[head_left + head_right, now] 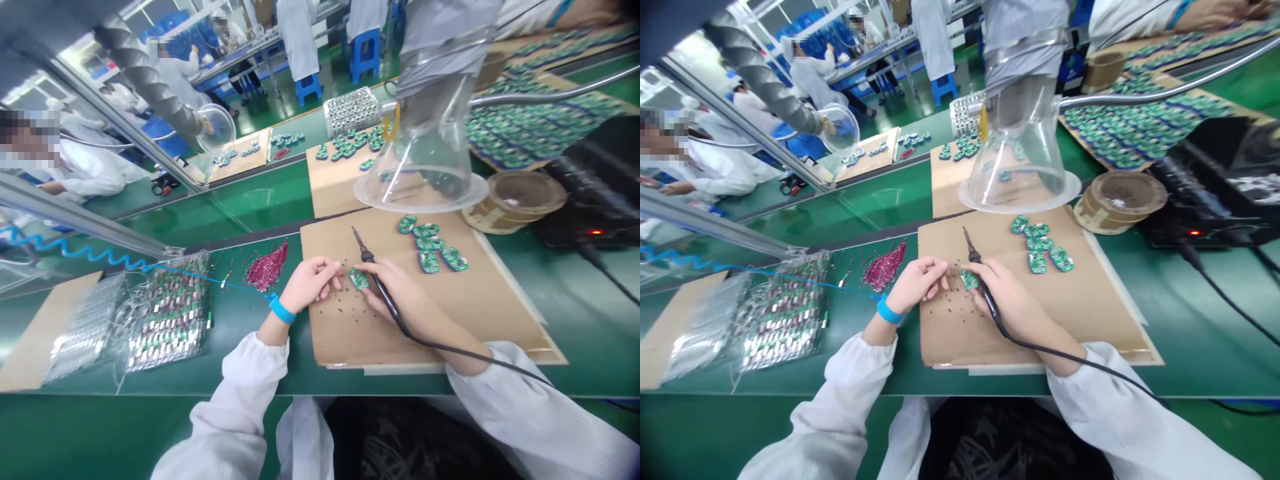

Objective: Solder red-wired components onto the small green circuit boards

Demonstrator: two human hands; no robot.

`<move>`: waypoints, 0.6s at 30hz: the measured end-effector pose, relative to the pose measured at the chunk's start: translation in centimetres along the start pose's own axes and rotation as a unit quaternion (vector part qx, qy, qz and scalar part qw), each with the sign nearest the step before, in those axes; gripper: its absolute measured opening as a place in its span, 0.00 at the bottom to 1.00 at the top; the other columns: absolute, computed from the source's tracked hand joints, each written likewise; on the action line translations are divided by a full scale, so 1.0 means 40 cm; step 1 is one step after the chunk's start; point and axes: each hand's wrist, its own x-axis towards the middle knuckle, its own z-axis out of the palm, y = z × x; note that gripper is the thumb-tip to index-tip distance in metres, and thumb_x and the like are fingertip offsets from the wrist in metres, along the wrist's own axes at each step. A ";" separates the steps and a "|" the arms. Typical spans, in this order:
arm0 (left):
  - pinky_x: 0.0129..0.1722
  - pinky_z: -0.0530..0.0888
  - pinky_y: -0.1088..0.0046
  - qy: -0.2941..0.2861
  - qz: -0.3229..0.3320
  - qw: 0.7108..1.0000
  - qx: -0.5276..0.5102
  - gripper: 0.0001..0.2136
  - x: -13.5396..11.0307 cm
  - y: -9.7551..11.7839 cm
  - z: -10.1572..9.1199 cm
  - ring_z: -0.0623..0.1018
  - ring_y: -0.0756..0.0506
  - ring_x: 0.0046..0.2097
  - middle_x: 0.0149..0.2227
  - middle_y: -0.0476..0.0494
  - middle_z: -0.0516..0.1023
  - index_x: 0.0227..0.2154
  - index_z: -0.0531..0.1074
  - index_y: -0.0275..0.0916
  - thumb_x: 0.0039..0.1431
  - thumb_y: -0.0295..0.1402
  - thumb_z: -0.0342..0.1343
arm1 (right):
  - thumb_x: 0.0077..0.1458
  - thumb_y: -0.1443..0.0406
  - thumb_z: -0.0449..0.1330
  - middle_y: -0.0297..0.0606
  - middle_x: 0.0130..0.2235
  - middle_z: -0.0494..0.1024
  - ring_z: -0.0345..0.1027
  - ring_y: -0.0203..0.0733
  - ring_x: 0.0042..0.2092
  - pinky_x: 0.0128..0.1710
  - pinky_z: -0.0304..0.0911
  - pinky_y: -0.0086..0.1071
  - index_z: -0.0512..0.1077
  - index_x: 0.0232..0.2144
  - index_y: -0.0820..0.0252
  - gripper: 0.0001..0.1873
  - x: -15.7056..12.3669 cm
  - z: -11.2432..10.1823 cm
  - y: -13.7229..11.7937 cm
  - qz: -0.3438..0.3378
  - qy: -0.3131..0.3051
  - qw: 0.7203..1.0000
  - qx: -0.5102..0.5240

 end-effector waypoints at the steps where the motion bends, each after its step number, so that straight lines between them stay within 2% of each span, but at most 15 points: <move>1: 0.17 0.62 0.82 -0.005 0.000 1.000 -0.006 0.17 0.004 0.000 0.010 0.65 0.57 0.18 0.29 0.44 0.81 0.35 0.73 0.34 0.65 0.47 0.57 | 0.64 0.67 0.58 0.44 0.52 0.73 0.74 0.51 0.50 0.53 0.72 0.49 0.64 0.61 0.50 0.24 0.001 0.000 -0.002 0.000 0.000 1.000 0.002; 5: 0.21 0.68 0.82 -0.015 0.002 1.000 -0.025 0.13 0.000 -0.012 0.017 0.70 0.57 0.23 0.36 0.41 0.82 0.45 0.75 0.33 0.66 0.39 0.58 | 0.65 0.67 0.58 0.45 0.52 0.73 0.74 0.50 0.50 0.52 0.72 0.48 0.63 0.61 0.50 0.24 0.003 -0.006 -0.015 0.009 -0.002 1.000 0.006; 8: 0.31 0.77 0.77 -0.033 -0.009 0.998 -0.058 0.15 -0.010 -0.024 0.010 0.79 0.52 0.29 0.37 0.39 0.83 0.49 0.74 0.31 0.65 0.36 0.59 | 0.65 0.68 0.58 0.45 0.51 0.74 0.73 0.51 0.51 0.52 0.72 0.48 0.64 0.61 0.51 0.24 0.005 -0.011 -0.024 0.003 -0.003 1.000 0.006; 11: 0.37 0.82 0.70 -0.040 -0.030 0.996 -0.068 0.13 -0.014 -0.034 0.008 0.84 0.46 0.34 0.34 0.38 0.84 0.43 0.74 0.32 0.63 0.37 0.62 | 0.64 0.68 0.59 0.44 0.49 0.74 0.74 0.51 0.50 0.50 0.73 0.48 0.65 0.61 0.51 0.24 0.003 -0.014 -0.027 0.002 -0.007 1.000 0.009; 14: 0.35 0.82 0.71 -0.039 -0.013 0.998 -0.040 0.12 -0.016 -0.038 0.013 0.84 0.46 0.32 0.33 0.39 0.84 0.37 0.73 0.34 0.63 0.39 0.63 | 0.64 0.67 0.59 0.44 0.49 0.74 0.74 0.51 0.49 0.49 0.74 0.47 0.65 0.61 0.50 0.24 0.002 -0.014 -0.026 0.007 -0.017 1.000 0.009; 18: 0.30 0.79 0.74 -0.040 0.025 0.999 0.025 0.11 -0.023 -0.037 0.023 0.82 0.49 0.28 0.31 0.43 0.83 0.37 0.73 0.36 0.67 0.41 0.59 | 0.63 0.61 0.63 0.45 0.50 0.74 0.74 0.54 0.50 0.50 0.73 0.49 0.64 0.62 0.49 0.26 0.007 -0.009 -0.027 0.012 -0.022 1.000 -0.001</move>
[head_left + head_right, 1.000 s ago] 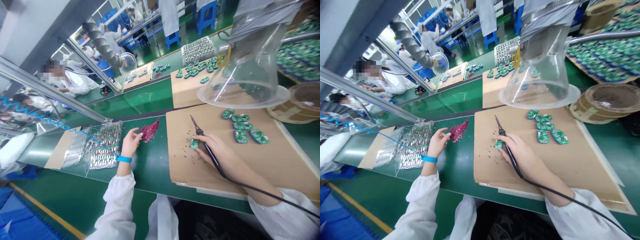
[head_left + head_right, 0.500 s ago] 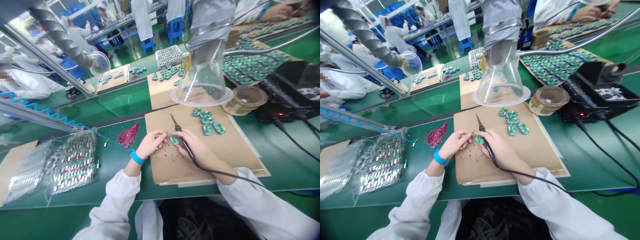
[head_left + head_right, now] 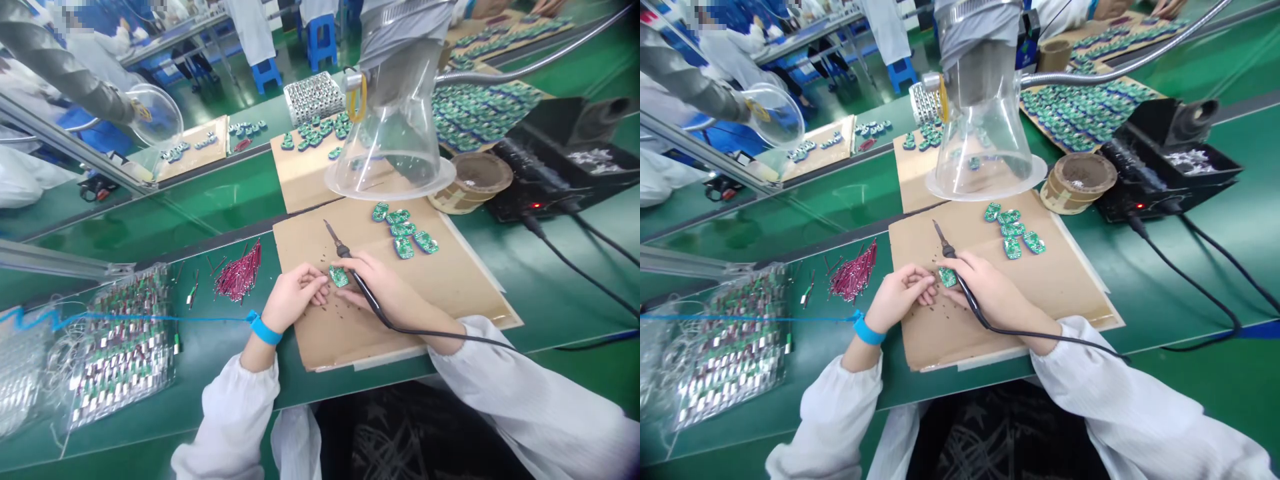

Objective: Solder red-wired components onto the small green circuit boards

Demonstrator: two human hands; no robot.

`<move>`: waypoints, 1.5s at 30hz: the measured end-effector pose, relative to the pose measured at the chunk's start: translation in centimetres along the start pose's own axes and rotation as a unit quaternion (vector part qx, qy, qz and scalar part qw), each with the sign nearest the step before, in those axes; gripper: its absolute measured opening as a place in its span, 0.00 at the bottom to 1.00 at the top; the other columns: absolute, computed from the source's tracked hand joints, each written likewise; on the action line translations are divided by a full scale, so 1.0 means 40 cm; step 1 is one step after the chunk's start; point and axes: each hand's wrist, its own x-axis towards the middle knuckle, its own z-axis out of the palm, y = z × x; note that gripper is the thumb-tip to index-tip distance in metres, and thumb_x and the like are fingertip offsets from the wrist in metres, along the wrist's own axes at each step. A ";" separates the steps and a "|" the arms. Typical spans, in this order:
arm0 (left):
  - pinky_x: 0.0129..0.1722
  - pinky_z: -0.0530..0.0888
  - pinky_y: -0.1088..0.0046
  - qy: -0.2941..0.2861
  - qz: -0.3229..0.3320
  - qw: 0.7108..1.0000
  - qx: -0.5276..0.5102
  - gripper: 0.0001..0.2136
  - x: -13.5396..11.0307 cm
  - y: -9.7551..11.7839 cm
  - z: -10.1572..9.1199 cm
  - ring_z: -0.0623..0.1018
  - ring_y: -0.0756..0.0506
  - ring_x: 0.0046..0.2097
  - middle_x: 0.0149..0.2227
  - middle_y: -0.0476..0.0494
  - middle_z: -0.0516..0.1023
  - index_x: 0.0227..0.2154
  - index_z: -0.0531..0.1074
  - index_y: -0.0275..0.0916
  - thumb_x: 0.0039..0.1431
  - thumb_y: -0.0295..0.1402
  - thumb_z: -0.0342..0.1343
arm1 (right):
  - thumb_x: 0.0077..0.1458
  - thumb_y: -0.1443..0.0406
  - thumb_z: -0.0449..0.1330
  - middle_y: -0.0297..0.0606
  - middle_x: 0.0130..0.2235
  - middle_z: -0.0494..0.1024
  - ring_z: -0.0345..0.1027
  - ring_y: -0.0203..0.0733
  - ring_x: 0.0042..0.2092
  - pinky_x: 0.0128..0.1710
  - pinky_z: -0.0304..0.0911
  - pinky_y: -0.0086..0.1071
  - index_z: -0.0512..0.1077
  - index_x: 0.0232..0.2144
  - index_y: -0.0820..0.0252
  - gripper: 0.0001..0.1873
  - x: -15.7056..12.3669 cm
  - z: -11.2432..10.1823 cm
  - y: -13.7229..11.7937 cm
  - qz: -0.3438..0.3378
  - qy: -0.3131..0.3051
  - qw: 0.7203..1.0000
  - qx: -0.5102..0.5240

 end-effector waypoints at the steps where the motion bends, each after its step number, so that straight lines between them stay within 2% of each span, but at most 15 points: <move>1: 0.29 0.78 0.75 0.008 0.008 1.000 0.023 0.11 -0.001 0.001 0.002 0.80 0.50 0.27 0.30 0.45 0.83 0.37 0.74 0.37 0.67 0.41 0.58 | 0.62 0.59 0.65 0.45 0.51 0.74 0.73 0.55 0.51 0.50 0.73 0.50 0.64 0.62 0.49 0.28 0.002 0.001 -0.001 0.002 0.001 1.000 -0.004; 3: 0.27 0.76 0.77 0.024 0.022 0.997 0.071 0.10 -0.003 0.002 0.004 0.77 0.51 0.24 0.29 0.47 0.82 0.38 0.75 0.38 0.68 0.40 0.58 | 0.62 0.60 0.64 0.46 0.53 0.74 0.72 0.56 0.53 0.52 0.71 0.50 0.63 0.63 0.50 0.28 0.006 0.003 -0.003 0.006 0.002 1.000 -0.010; 5: 0.26 0.74 0.78 0.034 0.030 0.993 0.105 0.09 -0.004 0.002 0.005 0.75 0.52 0.24 0.29 0.49 0.81 0.38 0.75 0.39 0.68 0.39 0.57 | 0.63 0.66 0.60 0.46 0.54 0.73 0.71 0.55 0.55 0.54 0.70 0.51 0.63 0.63 0.51 0.27 0.006 0.003 -0.003 0.007 -0.003 1.000 -0.012; 9: 0.28 0.75 0.77 0.041 0.029 0.992 0.113 0.10 -0.005 0.003 0.004 0.77 0.51 0.26 0.29 0.48 0.80 0.40 0.75 0.40 0.69 0.41 0.54 | 0.60 0.73 0.56 0.47 0.57 0.71 0.65 0.58 0.61 0.60 0.64 0.58 0.62 0.63 0.50 0.31 -0.001 0.000 0.004 -0.005 0.013 0.999 -0.042; 11: 0.29 0.76 0.76 0.040 0.027 0.993 0.107 0.11 -0.005 0.003 0.002 0.78 0.50 0.26 0.30 0.47 0.81 0.41 0.74 0.39 0.69 0.41 0.55 | 0.60 0.73 0.56 0.47 0.57 0.71 0.65 0.58 0.60 0.60 0.63 0.58 0.62 0.63 0.51 0.30 -0.003 -0.001 0.006 0.005 0.056 0.997 -0.048; 14: 0.31 0.78 0.74 0.029 0.022 0.997 0.073 0.11 -0.005 0.002 0.000 0.81 0.48 0.30 0.32 0.45 0.82 0.42 0.74 0.39 0.68 0.41 0.56 | 0.63 0.69 0.57 0.47 0.50 0.73 0.69 0.55 0.53 0.55 0.68 0.54 0.63 0.61 0.52 0.25 -0.002 0.000 0.003 0.022 0.097 0.994 -0.045; 17: 0.32 0.80 0.74 0.023 0.018 0.998 0.047 0.11 -0.005 0.000 0.000 0.83 0.47 0.32 0.33 0.43 0.83 0.40 0.74 0.38 0.67 0.42 0.58 | 0.64 0.64 0.60 0.46 0.49 0.73 0.71 0.56 0.51 0.52 0.71 0.54 0.64 0.60 0.51 0.23 0.000 0.001 -0.005 0.008 0.068 0.997 -0.041; 21: 0.32 0.80 0.74 0.030 0.023 0.997 0.064 0.12 -0.006 -0.001 0.004 0.83 0.48 0.32 0.32 0.44 0.83 0.39 0.74 0.38 0.68 0.43 0.56 | 0.65 0.64 0.60 0.46 0.53 0.74 0.72 0.56 0.54 0.53 0.72 0.53 0.64 0.61 0.50 0.24 0.000 0.001 -0.011 -0.001 0.029 0.999 -0.029; 26: 0.32 0.78 0.74 0.019 0.036 0.994 0.103 0.11 -0.009 0.001 0.007 0.81 0.48 0.30 0.31 0.46 0.82 0.39 0.75 0.40 0.69 0.42 0.55 | 0.64 0.65 0.60 0.47 0.53 0.73 0.73 0.54 0.53 0.53 0.72 0.51 0.65 0.61 0.51 0.24 -0.002 -0.002 -0.012 0.004 0.035 0.999 -0.013; 30: 0.32 0.73 0.74 0.032 0.058 0.984 0.165 0.09 -0.011 0.011 0.009 0.77 0.48 0.29 0.29 0.48 0.80 0.36 0.75 0.41 0.68 0.40 0.56 | 0.64 0.67 0.59 0.47 0.53 0.73 0.74 0.54 0.52 0.52 0.72 0.50 0.66 0.61 0.52 0.24 -0.003 0.000 -0.011 0.007 0.034 0.999 -0.015; 34: 0.31 0.70 0.74 0.042 0.072 0.975 0.207 0.09 -0.011 0.016 0.009 0.75 0.47 0.30 0.29 0.49 0.78 0.35 0.76 0.41 0.67 0.39 0.56 | 0.65 0.65 0.59 0.46 0.53 0.73 0.75 0.52 0.49 0.49 0.74 0.48 0.66 0.60 0.52 0.22 -0.002 0.005 -0.010 0.013 0.033 0.999 -0.011; 37: 0.33 0.69 0.73 0.041 0.088 0.968 0.232 0.09 -0.008 0.014 0.008 0.74 0.47 0.32 0.30 0.48 0.77 0.36 0.76 0.41 0.68 0.38 0.55 | 0.65 0.64 0.59 0.45 0.51 0.73 0.76 0.48 0.45 0.47 0.74 0.46 0.66 0.59 0.51 0.21 -0.004 -0.001 -0.010 0.016 0.057 0.998 0.005; 41: 0.36 0.70 0.73 0.049 0.132 0.960 0.243 0.08 -0.006 0.008 0.011 0.73 0.48 0.34 0.34 0.47 0.74 0.35 0.76 0.40 0.68 0.37 0.57 | 0.67 0.65 0.57 0.41 0.44 0.76 0.77 0.46 0.42 0.46 0.74 0.43 0.67 0.56 0.51 0.16 -0.016 -0.026 -0.004 0.018 0.090 0.996 0.022; 45: 0.37 0.72 0.72 0.044 0.155 0.962 0.221 0.08 -0.005 0.001 0.015 0.71 0.51 0.32 0.47 0.42 0.72 0.35 0.75 0.39 0.68 0.37 0.56 | 0.67 0.63 0.58 0.39 0.43 0.80 0.79 0.45 0.42 0.45 0.75 0.41 0.67 0.56 0.51 0.16 -0.042 -0.051 0.011 0.094 0.115 0.987 0.061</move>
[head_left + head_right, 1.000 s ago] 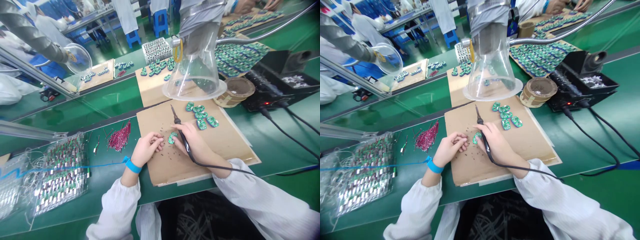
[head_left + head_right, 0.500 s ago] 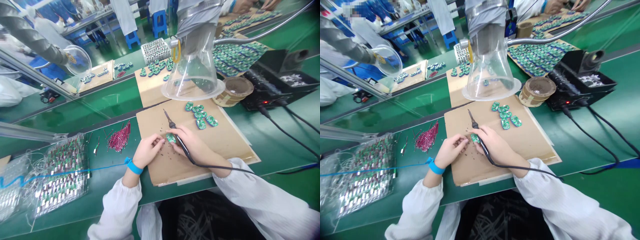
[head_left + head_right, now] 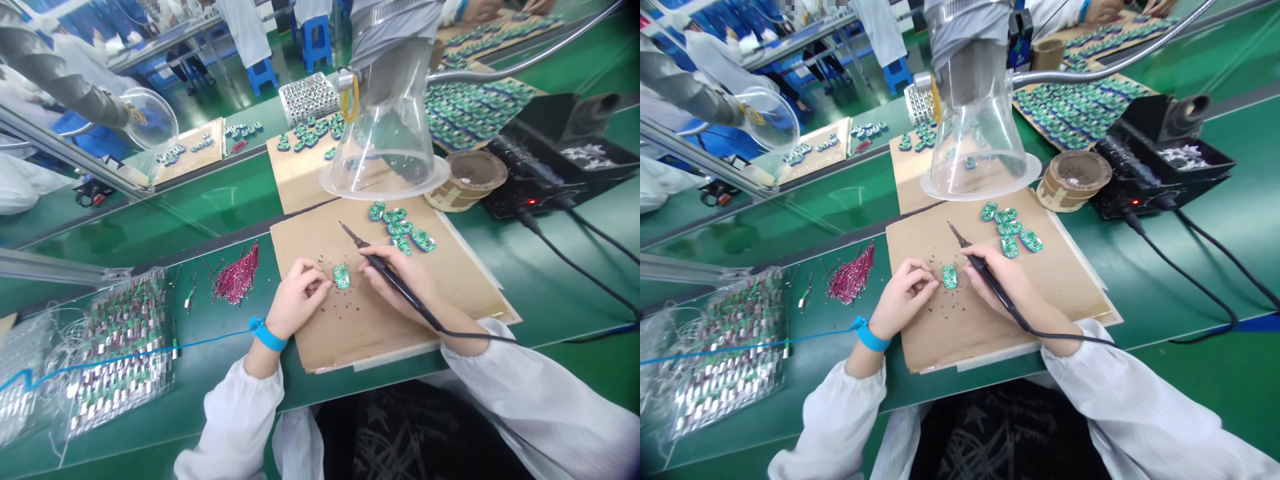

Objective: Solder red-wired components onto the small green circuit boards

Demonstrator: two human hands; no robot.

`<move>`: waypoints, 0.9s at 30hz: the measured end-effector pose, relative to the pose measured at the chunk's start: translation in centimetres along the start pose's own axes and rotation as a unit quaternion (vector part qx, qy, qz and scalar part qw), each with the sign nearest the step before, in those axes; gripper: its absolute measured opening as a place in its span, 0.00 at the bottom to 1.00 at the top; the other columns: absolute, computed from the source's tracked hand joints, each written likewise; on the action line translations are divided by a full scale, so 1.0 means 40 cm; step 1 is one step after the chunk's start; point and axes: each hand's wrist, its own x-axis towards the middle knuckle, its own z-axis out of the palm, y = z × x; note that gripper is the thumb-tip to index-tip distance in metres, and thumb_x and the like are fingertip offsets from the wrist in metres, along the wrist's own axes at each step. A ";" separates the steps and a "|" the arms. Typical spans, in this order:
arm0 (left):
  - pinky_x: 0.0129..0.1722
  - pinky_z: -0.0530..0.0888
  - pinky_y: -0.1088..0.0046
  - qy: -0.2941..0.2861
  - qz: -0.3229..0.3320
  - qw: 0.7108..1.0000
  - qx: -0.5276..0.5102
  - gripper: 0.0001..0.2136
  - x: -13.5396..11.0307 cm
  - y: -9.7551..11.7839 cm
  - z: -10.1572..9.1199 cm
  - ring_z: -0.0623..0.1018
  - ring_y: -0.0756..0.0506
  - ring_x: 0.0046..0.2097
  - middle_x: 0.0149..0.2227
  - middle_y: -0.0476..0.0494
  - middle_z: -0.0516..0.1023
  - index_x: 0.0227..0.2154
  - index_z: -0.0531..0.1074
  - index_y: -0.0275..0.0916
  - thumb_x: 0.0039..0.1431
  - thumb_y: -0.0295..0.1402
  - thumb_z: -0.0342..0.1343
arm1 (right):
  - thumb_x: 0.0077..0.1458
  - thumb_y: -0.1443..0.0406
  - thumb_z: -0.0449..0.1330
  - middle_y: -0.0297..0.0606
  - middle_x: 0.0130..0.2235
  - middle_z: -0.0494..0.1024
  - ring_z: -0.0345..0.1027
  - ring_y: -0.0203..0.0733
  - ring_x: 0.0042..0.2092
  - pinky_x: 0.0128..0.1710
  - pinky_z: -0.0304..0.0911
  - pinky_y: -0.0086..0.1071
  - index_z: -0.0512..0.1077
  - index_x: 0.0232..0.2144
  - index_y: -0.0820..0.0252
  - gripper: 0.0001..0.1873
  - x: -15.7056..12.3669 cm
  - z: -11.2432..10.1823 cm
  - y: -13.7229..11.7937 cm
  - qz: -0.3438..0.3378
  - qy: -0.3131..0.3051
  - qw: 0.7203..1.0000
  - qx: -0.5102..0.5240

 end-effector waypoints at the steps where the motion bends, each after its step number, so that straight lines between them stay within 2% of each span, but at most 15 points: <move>1: 0.37 0.72 0.72 -0.002 0.005 1.000 -0.004 0.08 0.000 -0.001 0.001 0.71 0.52 0.31 0.49 0.41 0.71 0.34 0.75 0.39 0.68 0.37 0.57 | 0.67 0.63 0.58 0.39 0.42 0.81 0.80 0.45 0.42 0.44 0.76 0.41 0.67 0.57 0.51 0.17 -0.004 -0.004 0.004 0.018 0.007 1.000 0.024; 5: 0.36 0.73 0.73 -0.013 0.011 1.000 -0.016 0.09 0.000 -0.002 0.003 0.71 0.52 0.31 0.49 0.41 0.74 0.32 0.74 0.38 0.68 0.35 0.57 | 0.65 0.62 0.62 0.37 0.39 0.82 0.81 0.42 0.37 0.40 0.77 0.39 0.65 0.56 0.52 0.19 -0.016 -0.005 0.013 0.027 0.060 0.989 0.130; 8: 0.34 0.73 0.74 -0.013 0.008 0.999 -0.028 0.09 0.003 0.001 0.000 0.70 0.53 0.30 0.49 0.41 0.75 0.32 0.75 0.38 0.67 0.35 0.58 | 0.65 0.63 0.63 0.35 0.36 0.82 0.79 0.40 0.33 0.36 0.77 0.37 0.67 0.53 0.52 0.16 -0.020 -0.004 0.009 0.037 0.096 0.981 0.164; 13: 0.32 0.72 0.76 -0.031 0.009 0.999 -0.037 0.08 0.004 0.001 -0.004 0.72 0.54 0.30 0.51 0.41 0.76 0.31 0.74 0.37 0.67 0.33 0.58 | 0.64 0.62 0.64 0.32 0.30 0.79 0.75 0.38 0.27 0.30 0.74 0.36 0.70 0.49 0.53 0.12 -0.028 -0.017 0.008 0.042 0.120 0.981 0.144; 17: 0.31 0.71 0.76 -0.041 0.025 0.998 -0.044 0.07 0.002 -0.004 -0.003 0.72 0.55 0.30 0.53 0.43 0.77 0.32 0.73 0.38 0.67 0.30 0.58 | 0.63 0.58 0.65 0.32 0.26 0.76 0.71 0.38 0.25 0.28 0.69 0.36 0.73 0.41 0.54 0.09 -0.030 -0.024 0.011 0.046 0.151 0.981 0.109; 22: 0.31 0.70 0.76 -0.044 0.020 0.998 -0.034 0.06 0.005 -0.001 -0.002 0.72 0.55 0.30 0.53 0.47 0.79 0.31 0.72 0.38 0.66 0.27 0.58 | 0.64 0.58 0.63 0.31 0.24 0.72 0.64 0.36 0.21 0.20 0.59 0.32 0.70 0.36 0.53 0.07 -0.027 -0.029 0.003 0.034 0.121 0.983 0.132; 27: 0.31 0.70 0.76 -0.042 0.008 0.998 -0.036 0.07 0.010 0.005 -0.003 0.71 0.55 0.30 0.53 0.49 0.79 0.30 0.71 0.38 0.66 0.25 0.58 | 0.63 0.62 0.64 0.34 0.28 0.76 0.68 0.38 0.25 0.22 0.63 0.32 0.71 0.35 0.52 0.05 -0.028 -0.038 0.004 -0.008 0.085 0.991 0.100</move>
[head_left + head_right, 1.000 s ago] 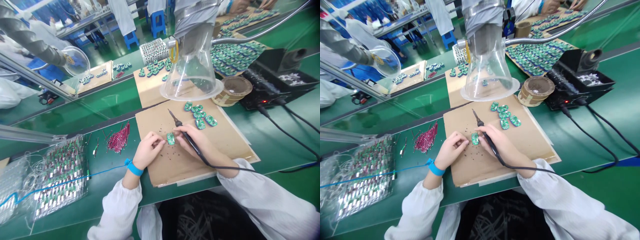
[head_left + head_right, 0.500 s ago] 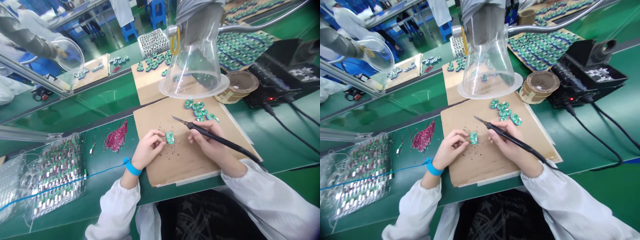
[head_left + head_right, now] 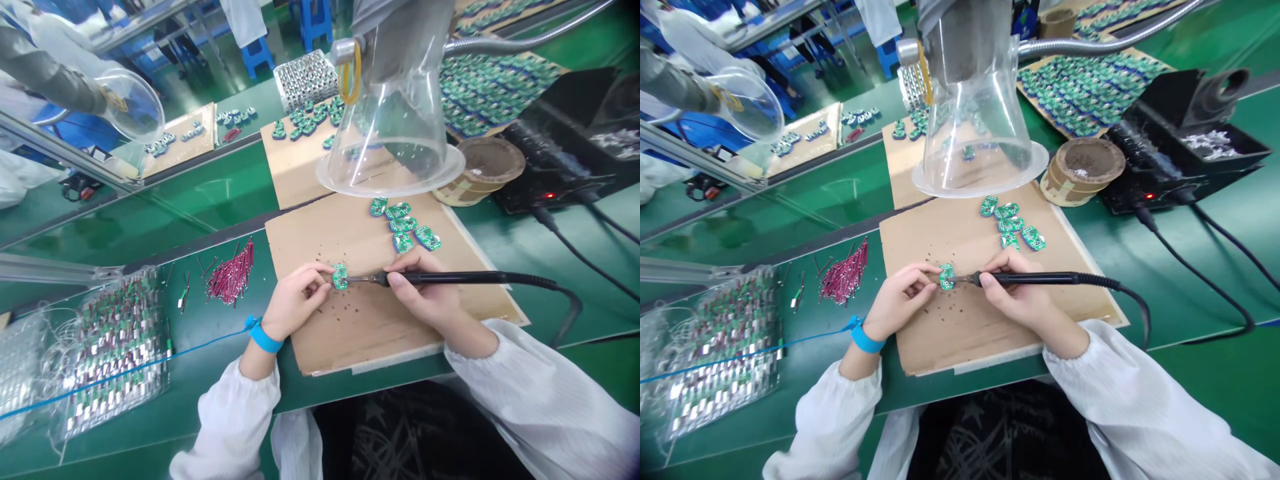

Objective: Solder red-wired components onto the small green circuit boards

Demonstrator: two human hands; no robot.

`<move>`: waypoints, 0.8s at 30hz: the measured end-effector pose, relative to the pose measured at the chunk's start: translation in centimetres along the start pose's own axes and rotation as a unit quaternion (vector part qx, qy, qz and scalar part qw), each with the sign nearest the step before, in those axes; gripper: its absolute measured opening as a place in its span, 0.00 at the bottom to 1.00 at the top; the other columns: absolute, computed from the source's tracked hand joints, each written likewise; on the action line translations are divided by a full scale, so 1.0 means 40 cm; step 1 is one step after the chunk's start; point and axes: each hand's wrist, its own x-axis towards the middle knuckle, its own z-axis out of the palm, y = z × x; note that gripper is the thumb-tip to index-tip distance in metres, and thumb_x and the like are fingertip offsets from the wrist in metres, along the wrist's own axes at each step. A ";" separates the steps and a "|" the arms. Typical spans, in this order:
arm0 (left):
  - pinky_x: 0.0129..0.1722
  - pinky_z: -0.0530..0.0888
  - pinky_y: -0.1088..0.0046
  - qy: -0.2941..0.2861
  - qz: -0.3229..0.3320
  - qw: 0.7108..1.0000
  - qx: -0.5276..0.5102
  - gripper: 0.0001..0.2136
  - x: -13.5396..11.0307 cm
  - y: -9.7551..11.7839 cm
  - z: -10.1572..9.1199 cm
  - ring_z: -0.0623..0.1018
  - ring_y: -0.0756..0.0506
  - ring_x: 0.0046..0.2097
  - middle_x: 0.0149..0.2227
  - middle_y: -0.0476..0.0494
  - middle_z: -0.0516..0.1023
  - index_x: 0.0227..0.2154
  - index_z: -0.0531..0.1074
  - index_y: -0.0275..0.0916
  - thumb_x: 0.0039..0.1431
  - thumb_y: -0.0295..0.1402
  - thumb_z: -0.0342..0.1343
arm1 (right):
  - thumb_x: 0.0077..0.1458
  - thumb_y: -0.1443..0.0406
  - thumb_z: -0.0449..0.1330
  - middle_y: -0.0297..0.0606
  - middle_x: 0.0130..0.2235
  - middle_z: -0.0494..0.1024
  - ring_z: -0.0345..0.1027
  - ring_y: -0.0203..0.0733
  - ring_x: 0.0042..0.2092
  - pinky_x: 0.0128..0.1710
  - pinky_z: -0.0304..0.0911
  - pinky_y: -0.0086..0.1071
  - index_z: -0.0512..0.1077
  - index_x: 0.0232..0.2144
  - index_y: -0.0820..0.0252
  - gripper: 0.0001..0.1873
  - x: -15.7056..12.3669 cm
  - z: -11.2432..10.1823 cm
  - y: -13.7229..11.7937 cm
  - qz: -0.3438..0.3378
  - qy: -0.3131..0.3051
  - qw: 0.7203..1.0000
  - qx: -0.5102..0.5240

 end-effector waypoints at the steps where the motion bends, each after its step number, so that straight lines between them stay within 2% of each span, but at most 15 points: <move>1: 0.31 0.70 0.76 0.002 -0.002 1.000 0.001 0.07 0.001 0.001 0.000 0.71 0.55 0.30 0.53 0.49 0.79 0.30 0.71 0.38 0.65 0.25 0.58 | 0.62 0.63 0.64 0.33 0.28 0.76 0.68 0.38 0.25 0.22 0.63 0.32 0.71 0.34 0.52 0.05 0.000 -0.001 0.000 -0.006 -0.010 1.000 -0.008; 6: 0.30 0.70 0.77 0.007 -0.001 1.000 0.005 0.08 0.003 0.004 0.002 0.72 0.55 0.30 0.52 0.49 0.80 0.29 0.70 0.37 0.64 0.23 0.58 | 0.61 0.65 0.63 0.32 0.27 0.75 0.66 0.35 0.24 0.22 0.60 0.30 0.71 0.35 0.53 0.03 0.004 -0.002 -0.004 -0.036 -0.049 0.997 -0.051; 10: 0.31 0.70 0.77 0.009 -0.001 1.000 0.004 0.08 0.004 0.007 0.002 0.73 0.55 0.30 0.52 0.49 0.80 0.29 0.70 0.37 0.64 0.23 0.58 | 0.60 0.66 0.64 0.31 0.28 0.76 0.67 0.35 0.25 0.24 0.62 0.31 0.71 0.37 0.53 0.04 0.004 -0.002 -0.001 -0.050 -0.066 0.993 -0.084; 14: 0.30 0.70 0.77 0.006 -0.002 1.000 -0.001 0.08 0.005 0.006 0.001 0.73 0.55 0.30 0.52 0.49 0.80 0.29 0.70 0.37 0.64 0.23 0.58 | 0.60 0.66 0.65 0.31 0.29 0.77 0.69 0.36 0.26 0.27 0.64 0.31 0.71 0.37 0.53 0.05 0.002 -0.003 0.001 -0.048 -0.074 0.991 -0.098; 24: 0.30 0.70 0.76 0.008 -0.008 1.000 0.004 0.08 0.004 0.007 0.002 0.71 0.55 0.29 0.52 0.48 0.80 0.28 0.70 0.37 0.65 0.24 0.58 | 0.61 0.65 0.65 0.32 0.29 0.78 0.70 0.37 0.27 0.27 0.64 0.31 0.71 0.37 0.52 0.04 0.002 -0.002 0.004 -0.034 -0.079 0.991 -0.099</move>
